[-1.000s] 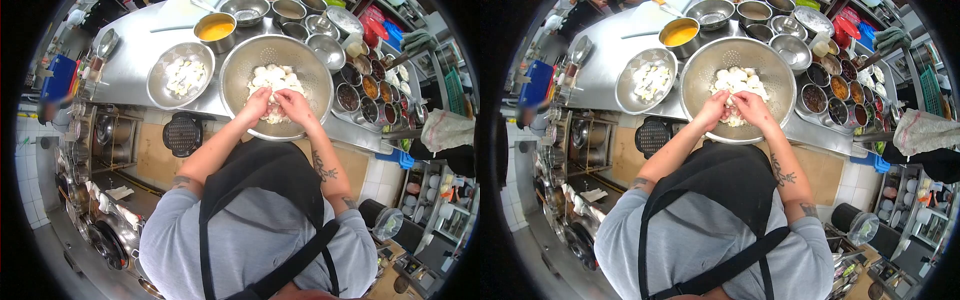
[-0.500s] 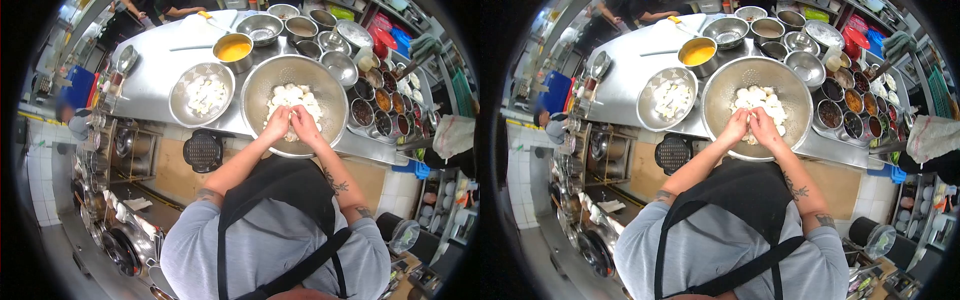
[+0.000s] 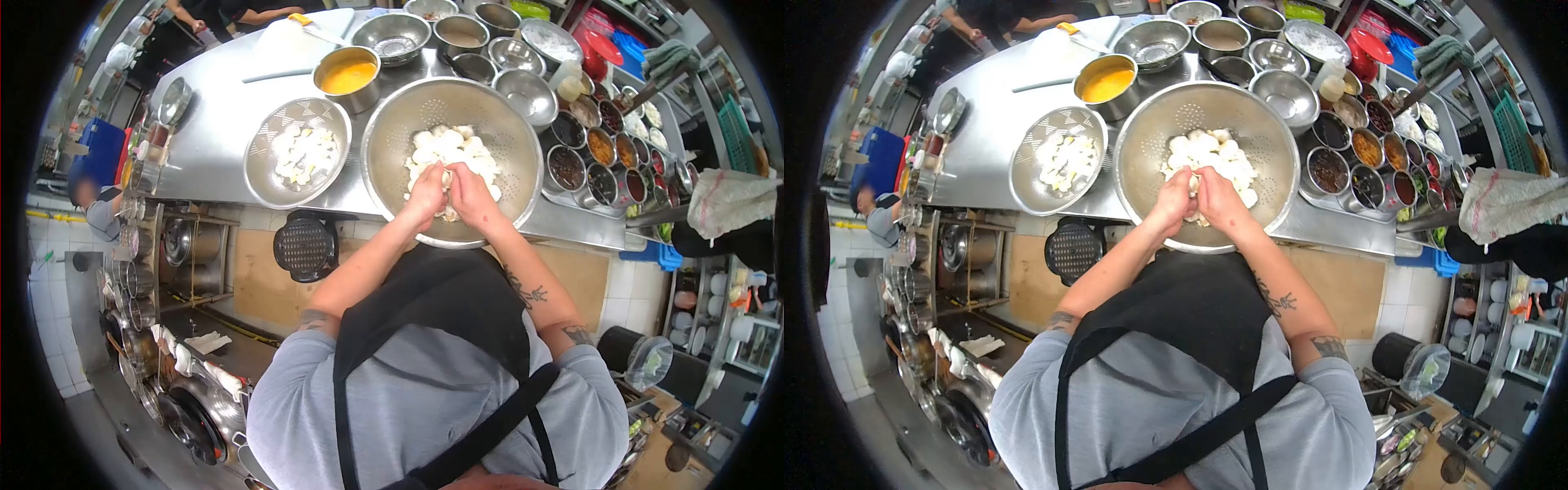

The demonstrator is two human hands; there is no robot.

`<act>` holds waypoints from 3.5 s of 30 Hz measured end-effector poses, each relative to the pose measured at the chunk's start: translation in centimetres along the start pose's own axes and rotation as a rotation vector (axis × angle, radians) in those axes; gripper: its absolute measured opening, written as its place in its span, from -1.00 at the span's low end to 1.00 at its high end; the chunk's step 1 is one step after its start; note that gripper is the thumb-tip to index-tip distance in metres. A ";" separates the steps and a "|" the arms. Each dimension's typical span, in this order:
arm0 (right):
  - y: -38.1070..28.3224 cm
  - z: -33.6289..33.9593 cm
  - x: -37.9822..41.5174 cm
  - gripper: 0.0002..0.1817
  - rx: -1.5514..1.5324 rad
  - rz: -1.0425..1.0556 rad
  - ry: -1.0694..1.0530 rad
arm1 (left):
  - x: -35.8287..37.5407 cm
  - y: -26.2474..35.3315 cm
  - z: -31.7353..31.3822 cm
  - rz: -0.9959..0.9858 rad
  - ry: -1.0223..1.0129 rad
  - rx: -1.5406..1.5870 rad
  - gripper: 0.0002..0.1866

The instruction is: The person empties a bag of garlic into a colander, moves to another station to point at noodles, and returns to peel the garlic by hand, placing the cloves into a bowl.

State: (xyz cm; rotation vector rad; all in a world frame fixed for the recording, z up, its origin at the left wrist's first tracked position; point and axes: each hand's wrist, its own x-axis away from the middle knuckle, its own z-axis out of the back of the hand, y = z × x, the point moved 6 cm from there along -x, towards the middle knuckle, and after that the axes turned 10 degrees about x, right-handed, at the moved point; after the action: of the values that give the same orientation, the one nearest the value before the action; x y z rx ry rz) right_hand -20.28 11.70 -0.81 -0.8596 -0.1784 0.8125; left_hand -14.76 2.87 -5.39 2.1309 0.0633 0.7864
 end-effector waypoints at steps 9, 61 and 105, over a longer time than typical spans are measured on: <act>3.2 -0.7 -0.2 -0.84 -0.578 -0.322 -0.081 | 0.2 0.5 -0.1 0.006 -0.127 0.177 -0.57; 4.2 1.6 1.0 -0.71 -0.160 -0.186 -0.105 | 0.3 -0.5 -0.7 0.141 -0.211 0.063 -0.60; 3.0 2.0 1.2 -0.37 0.036 0.055 -0.240 | 0.1 -1.0 -2.2 -0.047 -0.247 -0.247 -0.77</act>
State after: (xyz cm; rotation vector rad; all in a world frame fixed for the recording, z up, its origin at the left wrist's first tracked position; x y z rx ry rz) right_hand -22.02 14.90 -1.95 -0.7340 -0.3512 0.9668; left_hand -15.66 5.08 -5.04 1.9666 -0.1091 0.4727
